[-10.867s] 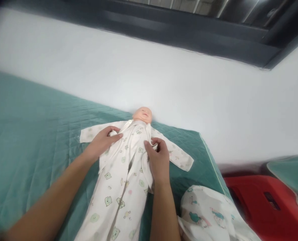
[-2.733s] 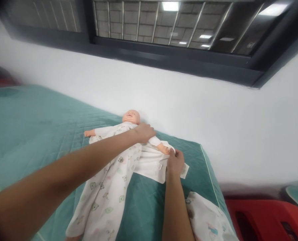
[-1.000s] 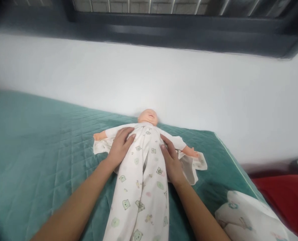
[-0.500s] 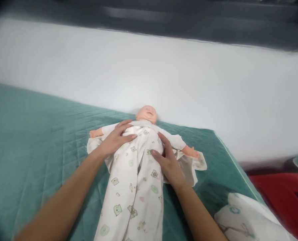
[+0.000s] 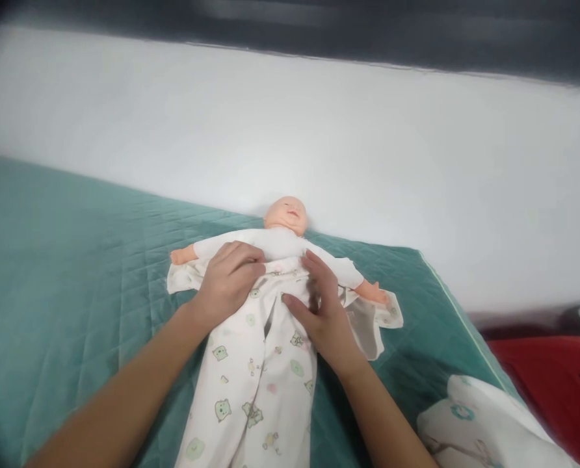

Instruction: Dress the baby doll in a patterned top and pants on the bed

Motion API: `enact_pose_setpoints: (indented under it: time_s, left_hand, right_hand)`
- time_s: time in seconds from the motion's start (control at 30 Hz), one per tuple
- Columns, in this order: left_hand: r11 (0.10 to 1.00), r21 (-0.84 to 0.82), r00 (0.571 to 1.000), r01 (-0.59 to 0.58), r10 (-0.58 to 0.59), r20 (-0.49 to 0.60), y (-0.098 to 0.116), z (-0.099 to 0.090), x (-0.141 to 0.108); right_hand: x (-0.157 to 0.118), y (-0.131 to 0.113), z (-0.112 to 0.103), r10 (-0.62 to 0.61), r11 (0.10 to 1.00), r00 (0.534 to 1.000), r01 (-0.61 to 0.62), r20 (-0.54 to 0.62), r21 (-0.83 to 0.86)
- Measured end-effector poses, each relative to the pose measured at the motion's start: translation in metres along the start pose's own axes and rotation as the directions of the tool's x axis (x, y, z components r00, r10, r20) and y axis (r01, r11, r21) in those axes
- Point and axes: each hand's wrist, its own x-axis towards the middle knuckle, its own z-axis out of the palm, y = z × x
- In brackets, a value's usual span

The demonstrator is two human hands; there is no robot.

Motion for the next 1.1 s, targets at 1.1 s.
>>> enact_pose_setpoints:
  time_s: [1.1]
  left_hand:
    - [0.989, -0.004, 0.986, 0.149, -0.149, -0.079, 0.0104, 0.0047, -0.0061]
  right_hand:
    - [-0.0027, -0.0062, 0.0039, -0.559, 0.696, 0.828, 0.489, 0.030, -0.526]
